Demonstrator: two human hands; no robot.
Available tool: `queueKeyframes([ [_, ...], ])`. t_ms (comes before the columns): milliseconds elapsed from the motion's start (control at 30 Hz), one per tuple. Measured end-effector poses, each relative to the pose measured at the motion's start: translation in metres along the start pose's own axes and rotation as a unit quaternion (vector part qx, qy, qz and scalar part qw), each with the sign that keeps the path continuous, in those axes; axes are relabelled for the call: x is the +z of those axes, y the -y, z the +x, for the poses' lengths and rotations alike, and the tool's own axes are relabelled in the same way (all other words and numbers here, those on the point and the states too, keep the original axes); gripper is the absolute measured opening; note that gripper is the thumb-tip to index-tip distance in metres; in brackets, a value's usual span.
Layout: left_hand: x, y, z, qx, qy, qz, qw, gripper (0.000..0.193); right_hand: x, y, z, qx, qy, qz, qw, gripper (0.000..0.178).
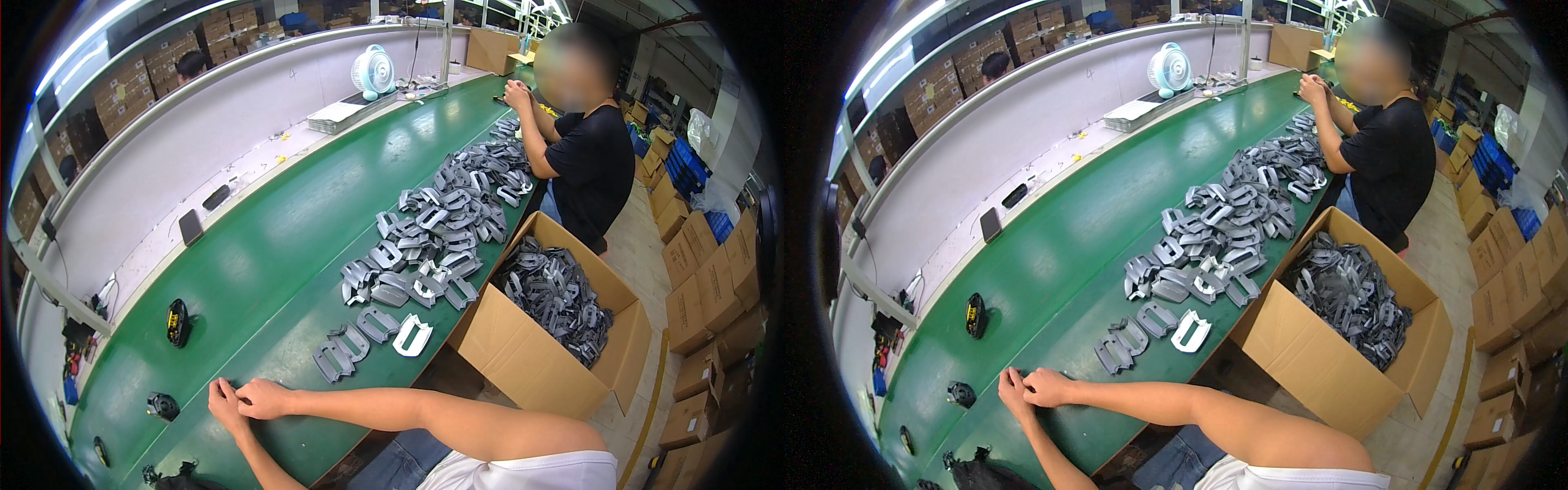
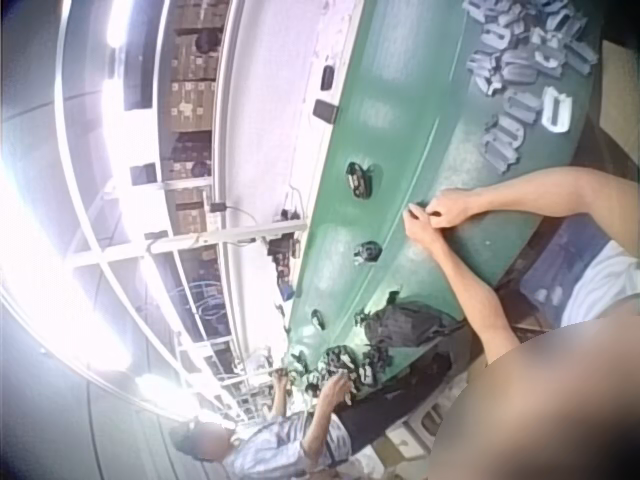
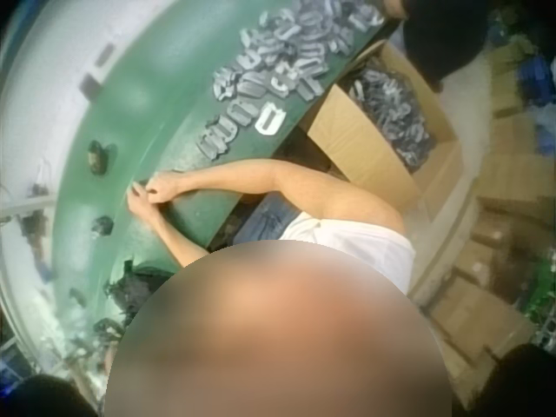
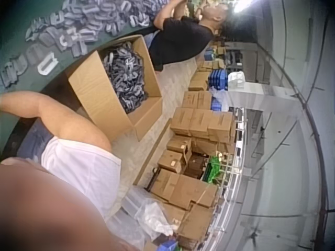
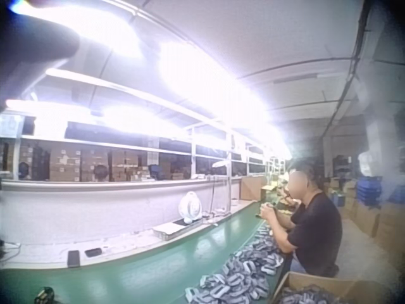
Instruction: Assembling plastic components and internal parts on a production line.
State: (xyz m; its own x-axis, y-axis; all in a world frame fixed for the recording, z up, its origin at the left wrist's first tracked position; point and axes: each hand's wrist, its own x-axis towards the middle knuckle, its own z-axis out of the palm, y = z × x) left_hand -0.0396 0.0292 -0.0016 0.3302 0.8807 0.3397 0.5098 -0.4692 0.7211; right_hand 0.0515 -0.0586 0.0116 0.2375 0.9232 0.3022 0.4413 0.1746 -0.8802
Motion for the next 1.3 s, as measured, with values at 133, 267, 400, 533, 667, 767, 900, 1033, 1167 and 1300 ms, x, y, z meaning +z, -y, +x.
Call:
queueKeyframes([
  [133,0.0002,0.0011,0.0002,0.004,-0.001,-0.001,1.0,0.023,0.001,-0.0009,0.0003,0.001,0.001,-0.005,1.0,0.024],
  [267,0.0006,-0.0009,-0.0002,-0.001,-0.001,-0.002,1.0,0.023,0.0011,-0.0021,0.0002,0.002,0.002,-0.004,1.0,0.025],
  [400,0.0008,0.0012,0.0004,-0.001,-0.003,-0.002,1.0,0.022,0.0018,-0.0024,0.0004,-0.002,-0.002,-0.001,1.0,0.025],
  [533,0.0002,0.0,0.0,0.004,-0.001,0.0,1.0,0.022,-0.0001,-0.0009,0.0001,0.003,0.007,0.003,1.0,0.025],
  [667,0.0027,0.0011,-0.0007,0.024,-0.019,-0.01,0.999,0.023,-0.0005,-0.0002,0.0004,0.004,0.01,-0.001,1.0,0.025],
  [767,0.0028,0.0028,0.0001,0.024,-0.019,-0.004,1.0,0.023,-0.0009,0.0003,0.0005,0.007,0.011,0.0,1.0,0.025],
  [900,0.0032,0.0033,0.0004,0.031,-0.017,0.004,0.999,0.023,-0.0008,-0.0009,0.0005,0.008,0.013,-0.001,1.0,0.025],
  [1033,0.0046,0.005,0.0009,0.032,-0.024,0.001,0.999,0.023,-0.0009,-0.0011,0.001,0.004,0.008,-0.001,1.0,0.025],
  [1167,0.0042,0.0036,0.0007,0.027,-0.018,-0.001,0.999,0.022,-0.0003,-0.0023,0.0013,0.005,0.011,-0.006,1.0,0.025],
  [1300,0.0032,0.002,-0.0004,0.027,-0.015,-0.005,1.0,0.022,0.0001,-0.0017,0.0004,0.002,0.006,-0.006,1.0,0.024],
])
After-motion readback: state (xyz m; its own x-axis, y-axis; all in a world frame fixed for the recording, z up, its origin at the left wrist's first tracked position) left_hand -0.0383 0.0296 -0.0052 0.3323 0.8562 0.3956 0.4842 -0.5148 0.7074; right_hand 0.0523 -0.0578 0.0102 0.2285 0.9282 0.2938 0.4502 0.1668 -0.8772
